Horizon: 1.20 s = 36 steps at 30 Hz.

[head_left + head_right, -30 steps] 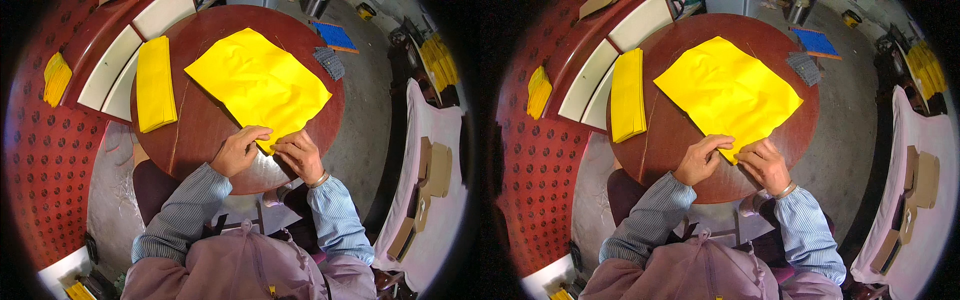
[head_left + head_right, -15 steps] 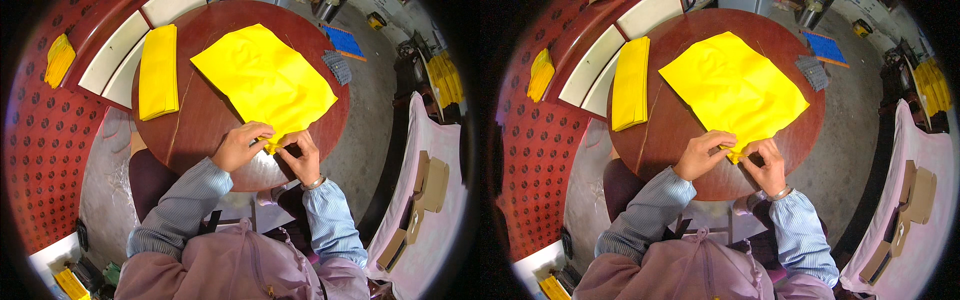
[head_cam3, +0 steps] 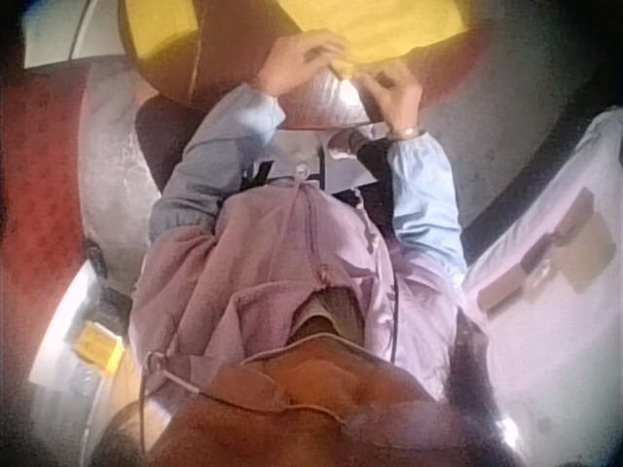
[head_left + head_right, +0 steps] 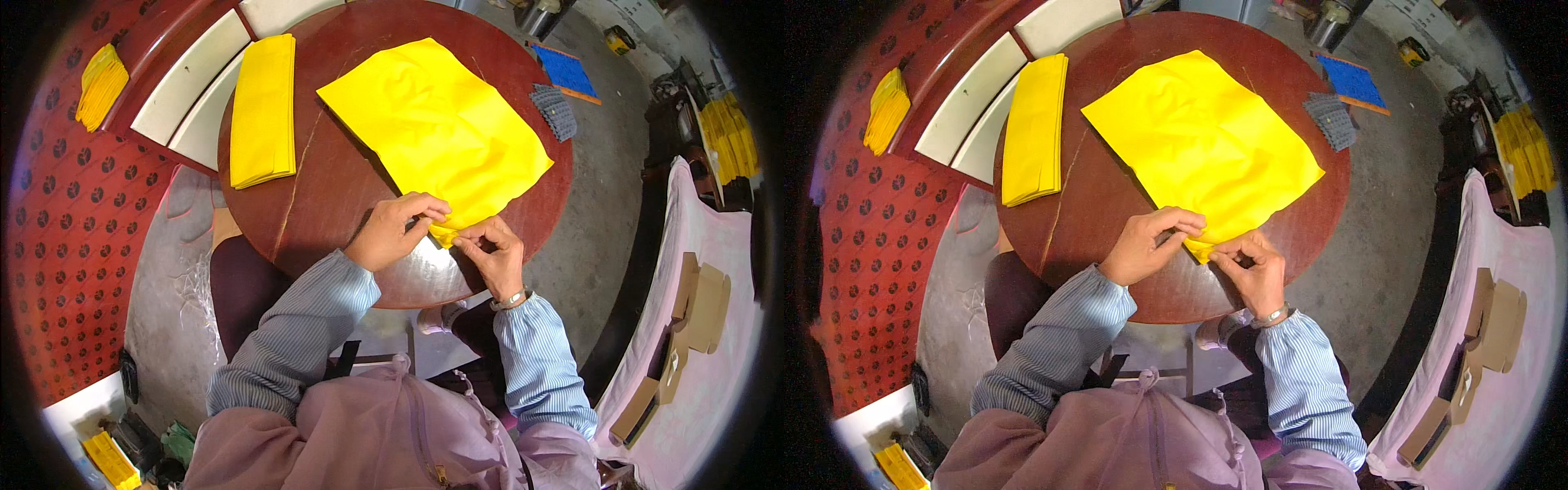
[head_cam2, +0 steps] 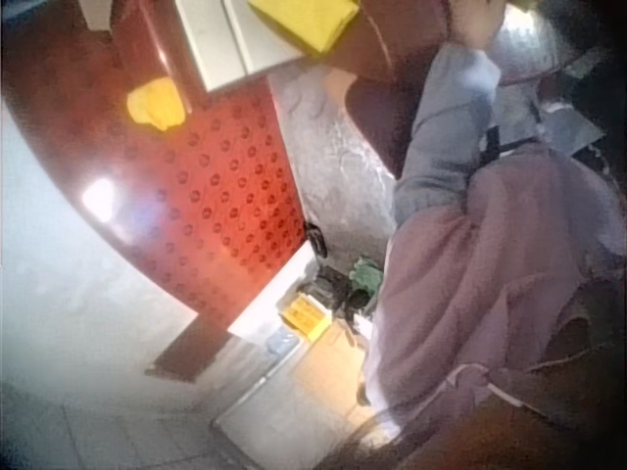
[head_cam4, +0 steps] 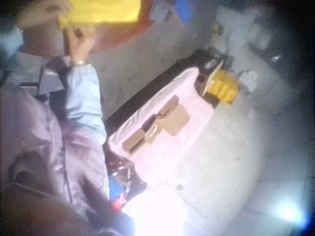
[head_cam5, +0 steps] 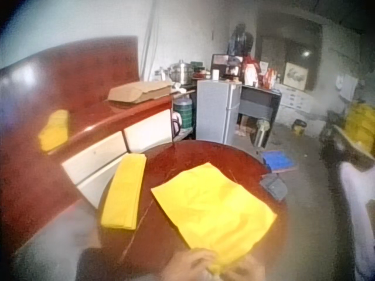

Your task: The person folds yellow fabric pieces on a round table, repeatedly folding each piece in half and smoothing the creases. They handle the fabric by hand, stacking folded pieces to the side as they work.

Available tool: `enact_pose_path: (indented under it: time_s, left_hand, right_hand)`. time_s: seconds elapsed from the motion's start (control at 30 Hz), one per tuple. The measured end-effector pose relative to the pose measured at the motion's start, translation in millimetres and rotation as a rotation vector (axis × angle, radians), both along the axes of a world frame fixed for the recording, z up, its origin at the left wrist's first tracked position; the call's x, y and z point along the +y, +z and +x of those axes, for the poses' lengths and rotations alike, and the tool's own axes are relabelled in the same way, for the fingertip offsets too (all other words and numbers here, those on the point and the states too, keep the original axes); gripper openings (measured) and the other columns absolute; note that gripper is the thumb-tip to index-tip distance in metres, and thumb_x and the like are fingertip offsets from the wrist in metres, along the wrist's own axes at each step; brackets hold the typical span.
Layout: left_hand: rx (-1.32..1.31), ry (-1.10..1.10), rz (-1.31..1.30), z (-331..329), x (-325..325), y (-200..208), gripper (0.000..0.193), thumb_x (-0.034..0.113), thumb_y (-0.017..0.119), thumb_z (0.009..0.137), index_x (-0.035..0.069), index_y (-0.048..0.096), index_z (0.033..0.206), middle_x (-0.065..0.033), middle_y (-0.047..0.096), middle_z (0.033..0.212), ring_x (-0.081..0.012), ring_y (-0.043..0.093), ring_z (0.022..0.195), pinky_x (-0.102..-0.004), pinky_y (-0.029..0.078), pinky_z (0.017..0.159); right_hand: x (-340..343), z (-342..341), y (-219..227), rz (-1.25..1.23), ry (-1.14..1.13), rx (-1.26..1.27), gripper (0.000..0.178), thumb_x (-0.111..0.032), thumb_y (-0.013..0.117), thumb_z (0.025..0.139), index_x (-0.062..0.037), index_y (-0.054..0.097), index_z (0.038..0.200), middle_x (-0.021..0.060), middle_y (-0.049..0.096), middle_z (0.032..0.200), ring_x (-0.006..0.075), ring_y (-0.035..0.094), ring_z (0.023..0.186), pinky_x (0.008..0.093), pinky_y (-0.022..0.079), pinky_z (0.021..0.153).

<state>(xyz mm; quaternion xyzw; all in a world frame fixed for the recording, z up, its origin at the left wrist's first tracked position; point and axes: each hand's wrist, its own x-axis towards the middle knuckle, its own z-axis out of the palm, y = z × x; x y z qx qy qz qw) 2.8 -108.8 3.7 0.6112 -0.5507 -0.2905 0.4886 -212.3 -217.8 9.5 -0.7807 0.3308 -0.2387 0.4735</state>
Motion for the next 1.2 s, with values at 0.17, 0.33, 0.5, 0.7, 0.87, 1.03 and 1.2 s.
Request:
enact_pose_path:
  time_s: [0.17,0.33,0.5,0.7,0.87,1.03,1.2]
  left_hand:
    - [-0.009,-0.024,-0.052,-1,2,-1,0.029,-0.005,0.074,0.093,0.004,0.072,0.121,-0.0154,0.077,0.120,-0.0274,0.079,0.110,-0.0364,0.062,0.097]
    - [-0.026,0.091,-0.024,-13,-1,-4,0.025,0.000,0.077,0.093,0.004,0.074,0.118,-0.0140,0.078,0.117,-0.0269,0.079,0.107,-0.0361,0.063,0.093]
    - [-0.035,0.139,-0.010,-15,-4,-5,0.022,0.002,0.078,0.094,0.002,0.076,0.115,-0.0119,0.080,0.114,-0.0241,0.079,0.104,-0.0340,0.063,0.091]
    - [0.022,0.046,0.012,-4,-2,-4,0.030,0.000,0.077,0.093,0.004,0.074,0.123,-0.0132,0.078,0.120,-0.0253,0.078,0.109,-0.0343,0.062,0.098]
    - [-0.052,-0.031,-0.043,1,0,-4,0.031,0.000,0.076,0.095,0.005,0.071,0.125,-0.0140,0.078,0.122,-0.0287,0.078,0.113,-0.0366,0.064,0.095]
    - [-0.056,0.058,-0.001,-9,0,-4,0.032,-0.002,0.078,0.090,0.004,0.074,0.121,-0.0131,0.078,0.120,-0.0239,0.079,0.108,-0.0335,0.062,0.094]
    - [-0.026,0.165,-0.010,-17,-6,-5,0.023,0.001,0.078,0.092,0.004,0.076,0.115,-0.0110,0.081,0.111,-0.0231,0.080,0.102,-0.0322,0.063,0.088]
  right_hand:
    - [1,1,-5,0.059,-0.031,-0.014,0.017,-0.001,0.090,0.087,-0.0019,0.078,0.100,0.0000,0.067,0.094,0.0093,0.059,0.083,0.0252,0.051,0.077]
    - [2,1,-4,-0.088,-0.005,-0.029,0.022,-0.001,0.090,0.086,-0.0029,0.075,0.101,0.0008,0.066,0.092,0.0104,0.060,0.084,0.0261,0.051,0.076]
    - [0,0,4,-0.366,0.083,-0.040,0.018,-0.001,0.089,0.087,-0.0043,0.077,0.100,0.0023,0.069,0.093,0.0125,0.063,0.082,0.0278,0.053,0.075]
    - [2,2,0,-0.072,0.000,-0.030,0.016,-0.003,0.090,0.087,-0.0022,0.080,0.100,0.0031,0.072,0.097,0.0111,0.064,0.083,0.0262,0.053,0.076]
    - [3,2,-6,0.063,-0.022,-0.087,0.016,-0.001,0.089,0.087,-0.0005,0.079,0.099,0.0015,0.070,0.096,0.0087,0.063,0.083,0.0243,0.052,0.076]
    - [4,2,-10,0.069,-0.066,-0.042,0.020,-0.001,0.090,0.087,-0.0021,0.078,0.103,-0.0003,0.068,0.093,0.0075,0.061,0.083,0.0241,0.052,0.076]
    - [5,-1,-4,-0.194,-0.003,-0.026,0.026,-0.003,0.091,0.086,-0.0033,0.077,0.108,0.0005,0.070,0.094,0.0099,0.063,0.082,0.0261,0.053,0.075]
